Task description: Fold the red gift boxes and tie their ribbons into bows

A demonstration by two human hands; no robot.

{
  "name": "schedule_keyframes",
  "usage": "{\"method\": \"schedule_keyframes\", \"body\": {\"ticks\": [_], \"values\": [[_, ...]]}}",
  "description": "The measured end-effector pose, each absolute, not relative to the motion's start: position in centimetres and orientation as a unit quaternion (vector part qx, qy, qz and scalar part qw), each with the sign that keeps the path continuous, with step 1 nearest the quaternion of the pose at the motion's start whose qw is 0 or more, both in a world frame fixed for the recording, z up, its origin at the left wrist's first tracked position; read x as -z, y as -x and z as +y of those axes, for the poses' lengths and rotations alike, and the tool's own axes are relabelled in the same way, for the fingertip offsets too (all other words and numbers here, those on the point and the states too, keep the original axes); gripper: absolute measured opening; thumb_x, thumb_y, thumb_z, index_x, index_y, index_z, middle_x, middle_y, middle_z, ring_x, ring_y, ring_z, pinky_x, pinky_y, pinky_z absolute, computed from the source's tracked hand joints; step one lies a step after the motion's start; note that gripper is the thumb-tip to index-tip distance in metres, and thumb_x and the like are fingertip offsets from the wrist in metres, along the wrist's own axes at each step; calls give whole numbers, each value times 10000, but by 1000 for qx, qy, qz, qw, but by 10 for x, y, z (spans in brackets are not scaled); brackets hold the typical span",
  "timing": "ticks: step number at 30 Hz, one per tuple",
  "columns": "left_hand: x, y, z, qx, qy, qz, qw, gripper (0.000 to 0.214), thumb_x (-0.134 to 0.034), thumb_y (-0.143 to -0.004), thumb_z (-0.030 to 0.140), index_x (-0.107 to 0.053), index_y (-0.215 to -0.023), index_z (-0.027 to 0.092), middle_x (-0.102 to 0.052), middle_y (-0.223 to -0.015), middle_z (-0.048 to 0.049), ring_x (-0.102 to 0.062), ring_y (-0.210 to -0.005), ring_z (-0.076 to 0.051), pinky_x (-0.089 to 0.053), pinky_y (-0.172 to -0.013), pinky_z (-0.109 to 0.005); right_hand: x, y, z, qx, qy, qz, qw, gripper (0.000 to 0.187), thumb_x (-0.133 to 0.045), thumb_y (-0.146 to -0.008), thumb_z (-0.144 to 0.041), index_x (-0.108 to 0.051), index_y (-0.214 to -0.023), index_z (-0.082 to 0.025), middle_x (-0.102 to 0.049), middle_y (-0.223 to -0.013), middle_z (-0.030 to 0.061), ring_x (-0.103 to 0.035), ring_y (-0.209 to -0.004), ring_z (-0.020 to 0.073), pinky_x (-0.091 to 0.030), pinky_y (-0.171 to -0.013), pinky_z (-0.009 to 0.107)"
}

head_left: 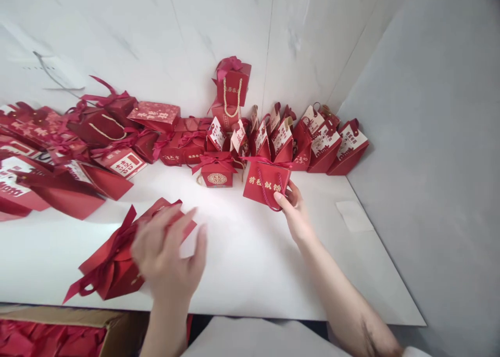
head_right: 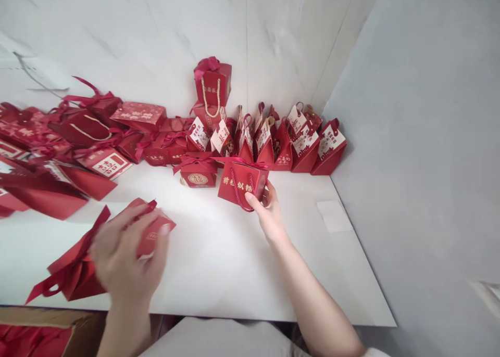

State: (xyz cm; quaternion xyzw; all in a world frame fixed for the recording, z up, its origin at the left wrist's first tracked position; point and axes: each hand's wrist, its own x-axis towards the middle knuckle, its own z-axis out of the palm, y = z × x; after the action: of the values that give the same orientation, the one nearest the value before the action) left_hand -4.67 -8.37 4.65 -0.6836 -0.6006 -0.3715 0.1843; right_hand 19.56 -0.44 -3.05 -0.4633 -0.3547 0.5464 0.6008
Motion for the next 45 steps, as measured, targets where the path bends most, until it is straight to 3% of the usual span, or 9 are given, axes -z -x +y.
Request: {"method": "schedule_keyframes", "body": {"ticks": [4, 7, 13, 21, 25, 31, 35, 40, 45], "values": [[-43, 73, -115, 213, 553, -777, 211, 659, -634, -839, 520, -469, -1445, 322, -300, -1577, -165, -263, -1414, -519, -254, -992, -804, 27, -196, -7, -550, 457, -360, 599, 780, -772, -753, -483, -436, -1422, -264, -599, -1331, 110, -580, -1225, 280, -500, -1011, 457], [-23, 89, -113, 123, 526, -828, 152, 728, -554, -844, 633, -397, -1488, 330, -335, -1548, -225, -279, -1379, -568, -200, -885, -882, 24, -197, -9, -555, 455, -357, 598, 786, -774, -752, -485, -430, -1426, -269, -589, -1348, 108, -571, -1237, 278, -497, -1014, 457], [-14, 110, -73, 110, 584, -788, 158, 707, -545, -881, 554, -381, -1507, 268, -345, -1551, -211, -321, -1386, -488, -152, -1033, -802, 18, -200, -9, -548, 451, -349, 612, 822, -785, -736, -491, -417, -1434, -264, -586, -1351, 112, -566, -1237, 284, -505, -996, 459], [-24, 114, -66, 33, 700, -710, 76, 729, -577, -864, 543, -323, -1520, 354, -325, -1576, -126, -295, -1420, -412, -218, -1093, -706, 15, -217, -1, -520, 450, -325, 650, 756, -793, -724, -475, -472, -1374, -262, -602, -1326, 107, -591, -1209, 290, -543, -944, 449], [-23, 76, -81, 50, 768, -637, 38, 781, -633, -827, 504, -300, -1524, 384, -302, -1593, -116, -272, -1422, -459, -192, -1057, -770, 10, -227, 1, -486, 452, -329, 672, 703, -745, -771, -474, -461, -1378, -257, -586, -1346, 124, -580, -1232, 310, -549, -921, 473], [-6, -33, -58, 128, 860, -495, 2, 893, -669, -764, 149, -280, -1531, 386, -239, -1621, -108, -240, -1430, -510, -134, -1058, -812, -9, -234, -7, -146, 489, -367, 778, 815, -605, -828, -527, -257, -1505, -236, -416, -1487, 150, -445, -1369, 340, -416, -1069, 570], [15, -97, -20, 182, 866, -465, -10, 818, -622, -818, 108, -311, -1518, 394, -273, -1608, -124, -220, -1446, -501, -82, -1066, -825, -16, -240, -13, 15, 489, -376, 786, 816, -472, -832, -655, -230, -1512, -273, -341, -1521, 107, -319, -1438, 379, -378, -1078, 620], [27, -132, 34, 222, 842, -490, -22, 620, -585, -878, 109, -487, -1434, 365, -343, -1576, -128, -159, -1469, -489, 4, -1084, -811, -14, -239, -12, 4, 475, -393, 787, 848, -513, -799, -677, -241, -1502, -287, -340, -1529, 105, -328, -1438, 375, -369, -1086, 610], [27, -125, 71, 249, 828, -502, 1, 588, -619, -886, 182, -480, -1443, 304, -284, -1597, -162, -93, -1491, -460, 52, -1086, -792, -11, -225, -11, -58, 502, -405, 762, 820, -435, -837, -648, -221, -1519, -247, -341, -1536, 119, -369, -1427, 339, -384, -1103, 552]]}}
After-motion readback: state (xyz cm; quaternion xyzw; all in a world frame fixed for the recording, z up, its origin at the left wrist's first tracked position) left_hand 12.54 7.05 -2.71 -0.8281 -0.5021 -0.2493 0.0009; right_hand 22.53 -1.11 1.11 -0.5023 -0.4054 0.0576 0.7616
